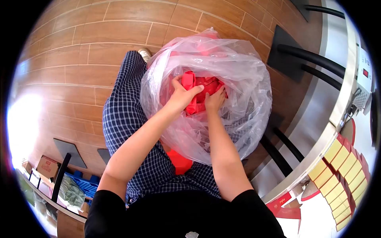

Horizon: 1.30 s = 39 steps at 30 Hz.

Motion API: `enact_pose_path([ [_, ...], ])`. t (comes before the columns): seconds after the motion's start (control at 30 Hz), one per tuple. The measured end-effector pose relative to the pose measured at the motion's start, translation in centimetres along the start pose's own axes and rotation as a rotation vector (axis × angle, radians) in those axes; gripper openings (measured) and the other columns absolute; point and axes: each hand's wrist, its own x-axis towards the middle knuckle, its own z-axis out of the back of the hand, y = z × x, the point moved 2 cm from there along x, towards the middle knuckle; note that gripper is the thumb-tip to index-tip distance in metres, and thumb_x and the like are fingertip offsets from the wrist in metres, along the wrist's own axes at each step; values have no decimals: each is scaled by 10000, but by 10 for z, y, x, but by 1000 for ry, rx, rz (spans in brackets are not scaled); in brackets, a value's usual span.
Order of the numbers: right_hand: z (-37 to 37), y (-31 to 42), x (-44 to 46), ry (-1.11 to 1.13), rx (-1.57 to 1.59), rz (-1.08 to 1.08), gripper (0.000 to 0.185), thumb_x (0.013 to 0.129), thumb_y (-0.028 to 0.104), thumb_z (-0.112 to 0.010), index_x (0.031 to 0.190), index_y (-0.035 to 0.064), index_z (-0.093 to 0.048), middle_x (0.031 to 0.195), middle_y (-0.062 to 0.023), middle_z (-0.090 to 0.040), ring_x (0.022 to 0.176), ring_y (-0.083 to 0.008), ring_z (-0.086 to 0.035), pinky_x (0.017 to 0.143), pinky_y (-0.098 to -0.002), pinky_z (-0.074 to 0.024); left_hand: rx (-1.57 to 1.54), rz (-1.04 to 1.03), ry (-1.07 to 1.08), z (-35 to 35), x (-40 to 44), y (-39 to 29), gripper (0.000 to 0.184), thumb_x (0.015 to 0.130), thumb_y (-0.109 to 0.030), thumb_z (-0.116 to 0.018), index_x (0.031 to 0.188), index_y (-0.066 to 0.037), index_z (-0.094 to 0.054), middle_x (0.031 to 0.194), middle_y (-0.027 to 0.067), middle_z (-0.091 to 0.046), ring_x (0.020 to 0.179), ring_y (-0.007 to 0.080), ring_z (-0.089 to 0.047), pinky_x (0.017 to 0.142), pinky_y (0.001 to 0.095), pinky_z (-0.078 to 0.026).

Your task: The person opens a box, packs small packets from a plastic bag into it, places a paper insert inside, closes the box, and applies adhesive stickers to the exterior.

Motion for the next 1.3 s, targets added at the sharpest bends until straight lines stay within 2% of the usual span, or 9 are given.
enact_pose_path([
  [0.2,19,-4,35,282,171,-276,578,786,192,-702,1238,-20,-412,1204,-251,-546,1128,-404,-521,914,-465,-450,4,6,-26,3,2,0,926,781,-295,-758,1385,-78,-91,1061,92,-507,889,144,-553,676,296,-507],
  [0.43,17,-13,25,136,-14,44,815,717,296,-771,1326,-6,-321,1095,-258,-606,989,-420,-596,894,-455,-466,-52,-10,-24,-3,-11,-14,840,806,-281,-734,1374,-43,-163,1037,80,-521,862,148,-566,706,314,-523],
  [0.63,9,-9,39,401,70,-22,964,662,331,-802,1372,0,-241,1197,-260,-560,1141,-391,-523,958,-447,-425,-75,-72,-104,2,-5,-18,821,795,-287,-743,1358,-40,-200,1024,69,-523,859,138,-563,711,289,-506],
  [0.73,18,5,24,336,-19,46,787,725,314,-733,1323,-17,-344,1214,-254,-551,1181,-344,-510,973,-422,-421,-106,-62,-95,-1,-10,-28,786,788,-284,-750,1330,-46,-232,1013,67,-526,855,136,-563,695,290,-506],
  [0.83,14,5,14,619,910,-138,396,867,215,-500,1179,-25,-534,1208,-183,-576,1114,-263,-561,947,-374,-449,-80,-70,-106,1,-4,-18,769,791,-285,-746,1324,-49,-245,1020,70,-529,855,141,-562,733,305,-502],
  [0.93,67,27,-9,955,1591,-411,364,884,173,-476,1202,10,-544,1195,-123,-594,1040,-213,-599,892,-339,-485,-124,-7,-83,-5,-24,-38,822,768,-282,-766,1331,-33,-222,1088,135,-531,925,178,-573,792,296,-490],
  [1.13,102,52,-25,826,1630,-463,289,978,341,-478,1047,89,-603,832,-37,-641,696,-148,-610,590,-279,-482,-70,-122,-13,-7,-12,-18,855,762,-326,-778,1356,-29,-239,1183,139,-508,1081,197,-528,925,329,-439],
  [1.2,105,53,-23,1264,1804,-175,231,959,321,-533,966,102,-607,740,-2,-602,614,-115,-552,516,-261,-406,-25,-152,37,-9,-13,-19,874,767,-362,-773,1378,-32,-242,1205,123,-509,1128,197,-507,971,339,-409],
  [1.3,111,50,-11,1121,1262,-74,231,962,283,-533,934,62,-593,696,-1,-571,581,-125,-529,522,-266,-402,91,-232,134,-10,-13,-14,869,780,-315,-772,1388,-28,-223,1227,116,-499,1147,190,-495,987,346,-399],
])
